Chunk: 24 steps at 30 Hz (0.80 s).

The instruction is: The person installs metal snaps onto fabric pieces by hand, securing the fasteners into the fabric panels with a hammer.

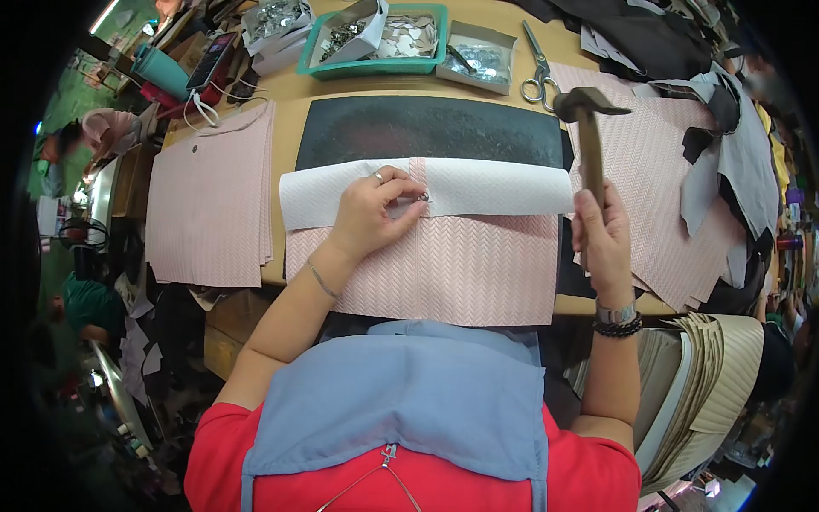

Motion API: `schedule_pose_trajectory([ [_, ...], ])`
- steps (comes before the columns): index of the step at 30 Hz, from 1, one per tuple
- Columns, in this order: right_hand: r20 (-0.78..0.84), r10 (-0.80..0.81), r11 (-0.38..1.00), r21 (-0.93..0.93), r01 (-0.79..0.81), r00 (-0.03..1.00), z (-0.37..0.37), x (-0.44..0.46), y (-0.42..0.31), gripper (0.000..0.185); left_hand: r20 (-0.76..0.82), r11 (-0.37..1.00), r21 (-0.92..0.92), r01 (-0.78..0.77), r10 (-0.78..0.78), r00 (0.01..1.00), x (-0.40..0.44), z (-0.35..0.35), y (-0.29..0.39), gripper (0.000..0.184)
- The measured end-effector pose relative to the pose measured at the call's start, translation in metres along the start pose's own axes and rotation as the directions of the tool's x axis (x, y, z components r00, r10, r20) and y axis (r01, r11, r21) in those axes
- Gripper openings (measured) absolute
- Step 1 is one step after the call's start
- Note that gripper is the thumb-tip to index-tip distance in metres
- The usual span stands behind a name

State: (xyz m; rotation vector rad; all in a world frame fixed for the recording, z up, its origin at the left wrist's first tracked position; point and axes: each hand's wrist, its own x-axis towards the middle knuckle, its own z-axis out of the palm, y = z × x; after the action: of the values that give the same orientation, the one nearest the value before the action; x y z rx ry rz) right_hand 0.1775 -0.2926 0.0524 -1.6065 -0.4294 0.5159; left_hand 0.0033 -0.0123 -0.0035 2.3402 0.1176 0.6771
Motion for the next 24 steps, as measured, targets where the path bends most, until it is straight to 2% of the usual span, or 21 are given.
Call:
schedule_pose_trajectory([
  [3,0.071,0.080,0.996,0.026,-0.082,0.994,0.027,-0.017,-0.001,0.039,0.038,1.000,0.024,-0.012,0.011,0.999,0.000,-0.001,0.000,0.016],
  [7,0.285,0.269,0.956,-0.198,-0.218,0.920,0.038,-0.036,0.020,0.040,-0.021,0.996,-0.083,0.031,-0.033,0.999,-0.001,0.000,0.002,0.014],
  [10,0.306,0.184,0.926,-0.374,-0.060,0.934,0.052,-0.042,0.022,0.039,-0.033,0.997,-0.049,0.056,-0.058,0.998,-0.003,0.001,0.002,0.013],
  [15,0.287,0.190,0.920,-0.386,-0.068,0.939,0.054,-0.044,0.017,0.039,0.016,0.996,0.090,0.019,-0.021,1.000,-0.003,0.001,0.003,0.018],
  [19,0.294,0.163,0.916,-0.400,-0.034,0.942,0.052,-0.043,0.023,0.040,0.009,0.992,0.122,-0.021,0.020,1.000,-0.003,-0.001,0.004,0.019],
  [24,0.291,0.231,0.905,-0.414,-0.095,0.928,0.053,-0.043,0.016,0.041,-0.001,0.993,0.116,-0.026,0.027,1.000,-0.003,0.001,0.001,0.015],
])
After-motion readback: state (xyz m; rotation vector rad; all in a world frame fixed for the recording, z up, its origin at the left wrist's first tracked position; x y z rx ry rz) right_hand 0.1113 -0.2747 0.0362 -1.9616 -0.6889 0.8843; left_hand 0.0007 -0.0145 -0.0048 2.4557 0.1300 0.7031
